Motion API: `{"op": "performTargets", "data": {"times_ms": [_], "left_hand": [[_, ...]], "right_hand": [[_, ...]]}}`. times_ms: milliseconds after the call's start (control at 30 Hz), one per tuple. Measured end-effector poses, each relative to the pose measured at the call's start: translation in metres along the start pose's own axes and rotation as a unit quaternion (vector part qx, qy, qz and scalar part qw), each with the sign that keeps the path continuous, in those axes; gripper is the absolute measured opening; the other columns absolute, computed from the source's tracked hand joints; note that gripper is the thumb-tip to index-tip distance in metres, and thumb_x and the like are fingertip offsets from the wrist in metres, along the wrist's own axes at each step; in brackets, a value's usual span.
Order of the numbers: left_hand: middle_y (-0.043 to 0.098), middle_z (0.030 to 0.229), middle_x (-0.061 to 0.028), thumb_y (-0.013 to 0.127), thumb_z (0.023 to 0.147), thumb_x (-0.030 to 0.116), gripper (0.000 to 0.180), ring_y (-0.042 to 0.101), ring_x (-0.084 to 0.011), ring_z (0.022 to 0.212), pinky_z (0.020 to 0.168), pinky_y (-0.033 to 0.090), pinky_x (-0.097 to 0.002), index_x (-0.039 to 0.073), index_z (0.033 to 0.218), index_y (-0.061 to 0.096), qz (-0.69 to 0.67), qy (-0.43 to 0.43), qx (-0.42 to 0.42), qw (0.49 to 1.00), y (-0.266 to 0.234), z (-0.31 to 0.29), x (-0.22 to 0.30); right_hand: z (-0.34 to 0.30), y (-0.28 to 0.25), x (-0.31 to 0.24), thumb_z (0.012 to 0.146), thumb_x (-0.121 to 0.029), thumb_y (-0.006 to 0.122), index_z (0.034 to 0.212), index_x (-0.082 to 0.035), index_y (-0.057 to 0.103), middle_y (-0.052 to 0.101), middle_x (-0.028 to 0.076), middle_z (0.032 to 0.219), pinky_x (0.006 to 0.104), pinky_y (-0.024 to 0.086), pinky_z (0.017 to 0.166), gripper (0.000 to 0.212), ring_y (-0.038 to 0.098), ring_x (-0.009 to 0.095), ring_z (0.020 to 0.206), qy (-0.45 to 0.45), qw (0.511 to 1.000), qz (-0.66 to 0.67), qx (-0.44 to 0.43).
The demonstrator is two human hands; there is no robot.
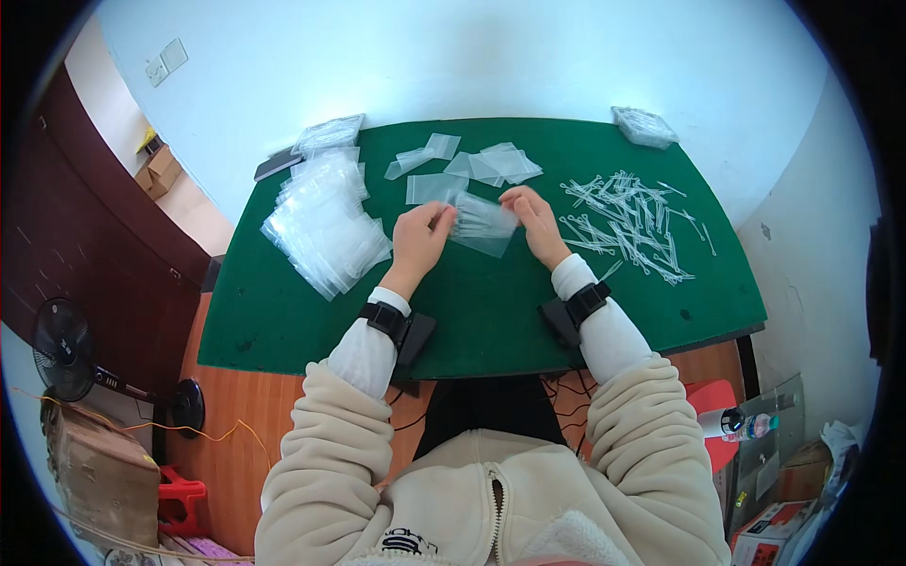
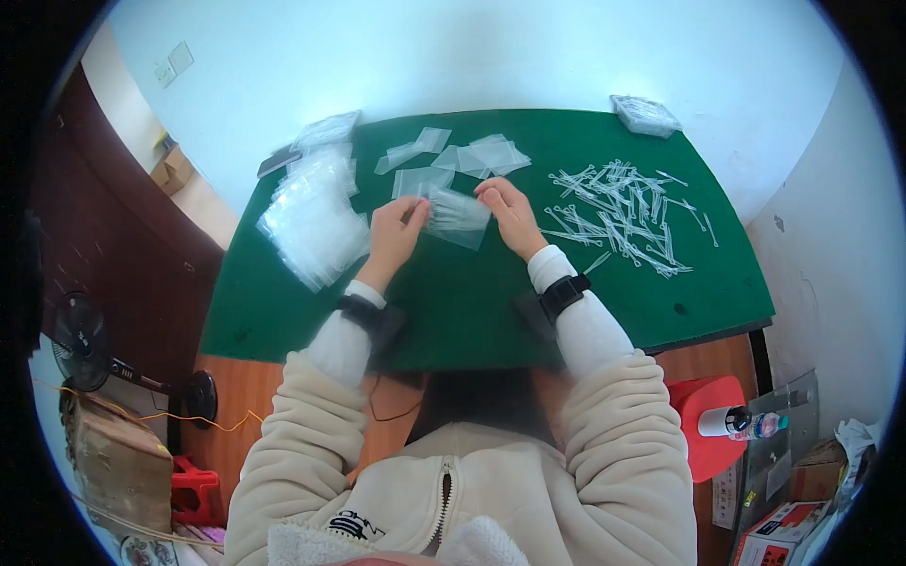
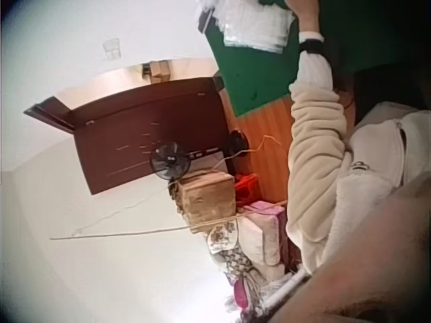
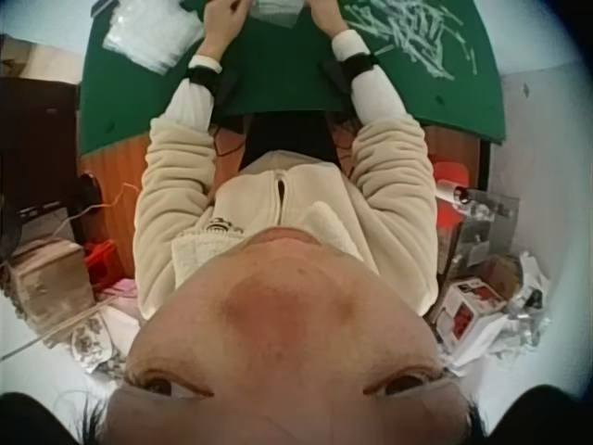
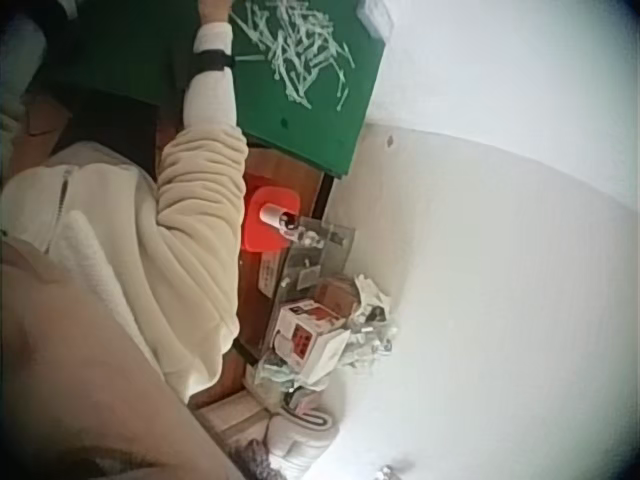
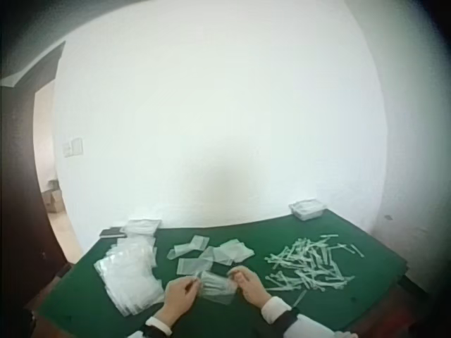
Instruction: Packaging thin white strips into small plastic bags at a factory workbench.
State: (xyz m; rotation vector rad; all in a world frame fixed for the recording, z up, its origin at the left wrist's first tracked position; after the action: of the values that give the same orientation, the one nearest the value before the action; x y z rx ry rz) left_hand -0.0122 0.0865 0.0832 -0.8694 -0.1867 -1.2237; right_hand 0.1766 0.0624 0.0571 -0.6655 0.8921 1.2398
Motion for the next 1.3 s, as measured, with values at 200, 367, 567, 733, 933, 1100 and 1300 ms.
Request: {"op": "performTargets", "data": {"times_ms": [200,367,567,733,933,1100,1300], "left_hand": [[0.056,0.056,-0.0037,0.057,0.085,0.018,0.021,0.051,-0.0090,0.049,0.047,0.037,-0.0225,0.001,0.073,0.060,-0.188,-0.094,0.013,0.977,0.006,-0.003,-0.022],[0.051,0.056,0.0015,0.057,0.086,0.017,0.022,0.045,-0.0050,0.049,0.045,0.035,-0.0201,0.000,0.073,0.059,-0.221,-0.123,0.028,0.967,0.005,-0.003,-0.029],[0.048,0.056,0.0030,0.056,0.087,0.020,0.022,0.041,-0.0029,0.048,0.042,0.030,-0.0194,0.003,0.074,0.059,-0.237,-0.147,0.044,0.959,0.006,-0.004,-0.038],[0.050,0.061,0.0037,0.058,0.086,0.021,0.019,0.041,-0.0026,0.050,0.042,0.029,-0.0199,0.004,0.079,0.061,-0.337,-0.261,0.085,0.901,0.004,-0.010,-0.065],[0.048,0.059,0.0051,0.058,0.085,0.022,0.019,0.040,-0.0032,0.050,0.044,0.030,-0.0203,0.005,0.077,0.062,-0.462,-0.367,-0.126,0.797,0.046,-0.026,-0.047],[0.051,0.065,0.0043,0.057,0.085,0.019,0.017,0.043,-0.0037,0.056,0.050,0.033,-0.0189,0.003,0.082,0.062,-0.319,-0.310,-0.295,0.846,0.068,-0.037,-0.026],[0.052,0.065,0.0033,0.058,0.084,0.020,0.019,0.046,-0.0039,0.059,0.052,0.035,-0.0195,0.002,0.080,0.061,-0.230,-0.162,-0.229,0.932,0.064,-0.027,-0.024]], "right_hand": [[-0.004,0.009,0.007,0.089,-0.022,0.050,0.076,-0.001,0.052,0.048,0.000,0.065,0.0245,0.037,0.055,0.024,0.043,0.009,0.060,0.030,0.996,-0.053,-0.060],[-0.004,0.009,-0.003,0.089,-0.020,0.048,0.068,0.000,0.046,0.042,0.003,0.059,0.0260,0.033,0.052,0.029,0.037,0.011,0.057,-0.020,0.991,-0.123,-0.046],[-0.006,0.008,-0.012,0.090,-0.018,0.047,0.066,0.000,0.041,0.037,0.004,0.056,0.0276,0.030,0.050,0.030,0.033,0.011,0.054,-0.071,0.990,-0.119,-0.011],[-0.004,-0.013,-0.016,0.089,-0.019,0.048,0.063,-0.003,0.041,0.038,0.000,0.055,0.0245,0.028,0.047,0.030,0.033,0.009,0.050,-0.096,0.994,-0.045,0.023],[0.000,-0.017,0.000,0.087,-0.021,0.050,0.065,-0.006,0.047,0.042,-0.004,0.056,0.0210,0.028,0.045,0.026,0.035,0.005,0.048,0.015,0.996,0.047,0.073],[-0.017,0.031,0.024,0.084,-0.018,0.054,0.071,-0.004,0.054,0.046,-0.003,0.058,0.0207,0.031,0.046,0.019,0.039,0.004,0.051,0.176,0.973,0.019,-0.148],[-0.018,0.042,0.029,0.081,-0.013,0.058,0.073,-0.003,0.055,0.048,-0.003,0.059,0.0208,0.032,0.047,0.014,0.041,0.004,0.052,0.125,0.971,-0.045,-0.197]]}}
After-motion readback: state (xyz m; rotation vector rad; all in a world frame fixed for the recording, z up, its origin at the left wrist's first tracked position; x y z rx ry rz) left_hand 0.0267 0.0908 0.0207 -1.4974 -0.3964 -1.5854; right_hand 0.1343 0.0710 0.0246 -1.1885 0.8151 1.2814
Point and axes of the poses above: each hand's wrist, its own z-axis towards the middle knuckle, its own y-axis out of the palm, x = y × z, the point moved 9 cm from there along z, towards the middle knuckle
